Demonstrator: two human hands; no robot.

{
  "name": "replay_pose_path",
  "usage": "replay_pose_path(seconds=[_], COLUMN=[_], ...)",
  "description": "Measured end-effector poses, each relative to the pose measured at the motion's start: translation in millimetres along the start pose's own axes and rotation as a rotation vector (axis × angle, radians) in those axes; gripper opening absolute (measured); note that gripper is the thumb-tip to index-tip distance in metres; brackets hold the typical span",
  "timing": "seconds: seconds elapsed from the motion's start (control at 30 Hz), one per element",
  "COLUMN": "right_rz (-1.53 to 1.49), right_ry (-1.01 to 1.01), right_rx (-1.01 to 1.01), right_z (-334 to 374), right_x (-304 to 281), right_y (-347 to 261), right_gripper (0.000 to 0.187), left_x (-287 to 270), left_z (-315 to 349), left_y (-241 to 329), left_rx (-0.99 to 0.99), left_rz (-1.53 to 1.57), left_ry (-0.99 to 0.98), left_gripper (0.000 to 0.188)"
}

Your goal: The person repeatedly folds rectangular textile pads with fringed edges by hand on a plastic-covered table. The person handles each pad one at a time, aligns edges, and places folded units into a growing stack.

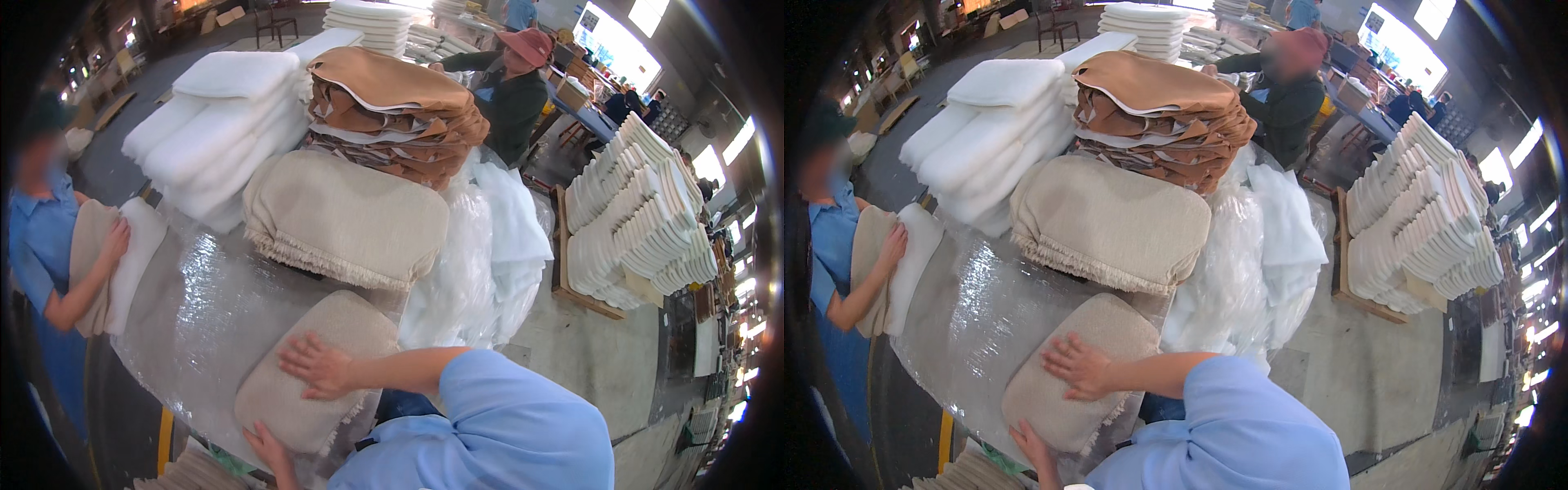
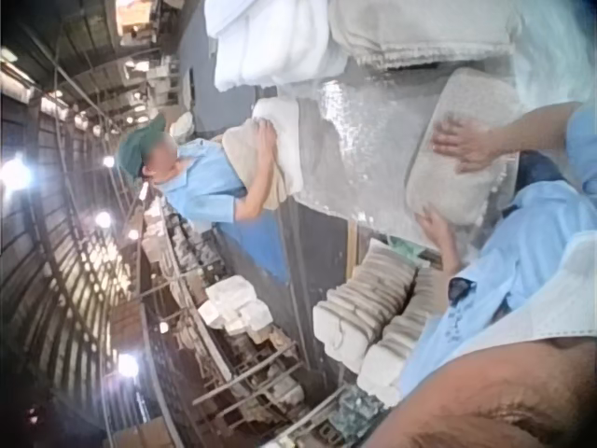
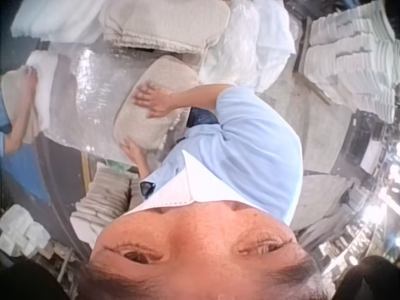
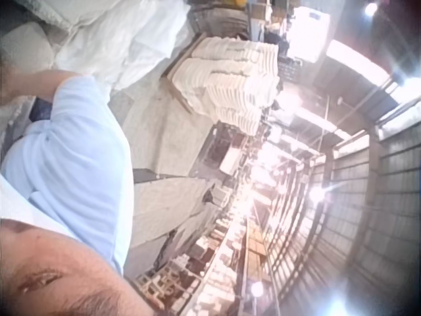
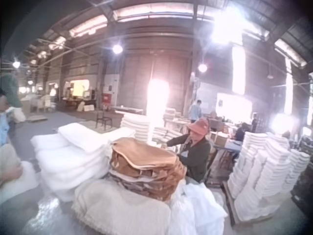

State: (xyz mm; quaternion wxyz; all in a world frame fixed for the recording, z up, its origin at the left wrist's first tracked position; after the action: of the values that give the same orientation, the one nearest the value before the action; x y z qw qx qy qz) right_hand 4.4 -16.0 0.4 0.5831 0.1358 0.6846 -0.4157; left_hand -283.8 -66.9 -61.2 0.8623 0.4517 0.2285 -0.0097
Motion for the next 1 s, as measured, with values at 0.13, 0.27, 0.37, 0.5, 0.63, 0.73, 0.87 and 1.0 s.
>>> replay_pose_path(seconds=[0.13, 0.27, 0.37, 0.5, 0.63, 0.73, 0.87, 1.0], right_rz=[-0.088, -0.284, -0.384, 0.147, 0.230, 0.167, 0.112, -0.002], right_ry=[0.037, -0.054, 0.126, 0.273, 0.025, -0.070, -0.089, -0.073], right_rx=[-0.212, -0.421, -0.392, 0.063, 0.147, -0.014, -0.148, -0.358], right_z=[-34, -37, -26, -26, -62, -91, -100, -69], right_x=[41, 84, 58, 3, 6, 25, 50, 66], right_y=[-82, -147, -124, 15, 5, -53, -105, -136], right_gripper=[0.096, 0.084, 0.059, 0.067, 0.078, 0.083, 0.081, 0.078], left_x=[-5, 6, -11, 9, -4, 3, 12, 12], left_z=[-9, -11, -40, -24, -33, -31, -19, -28], left_y=[-15, -28, -18, -10, -29, -32, -20, -25], left_rx=[-0.067, -0.250, -0.036, -0.220, -0.197, -0.237, -0.303, -0.314], left_rz=[0.112, 0.583, 0.289, 0.439, 0.392, 0.430, 0.574, 0.585], left_ry=[0.041, -0.334, -0.244, -0.291, -0.162, -0.194, -0.271, -0.346], left_gripper=[0.081, 0.067, 0.062, 0.071, 0.075, 0.082, 0.077, 0.080])
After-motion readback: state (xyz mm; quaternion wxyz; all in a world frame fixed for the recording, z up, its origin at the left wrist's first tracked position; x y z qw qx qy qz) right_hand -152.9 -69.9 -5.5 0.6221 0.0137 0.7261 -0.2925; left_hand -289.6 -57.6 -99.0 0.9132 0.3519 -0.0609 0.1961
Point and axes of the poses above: each hand's wrist, its own z-axis away from the middle knuckle, its own x-axis out of the palm, y = z × x, the point moved 8 cm from there along -z, towards the middle knuckle, and after that the axes turned 9 degrees about -x, right-handed, at the moved point
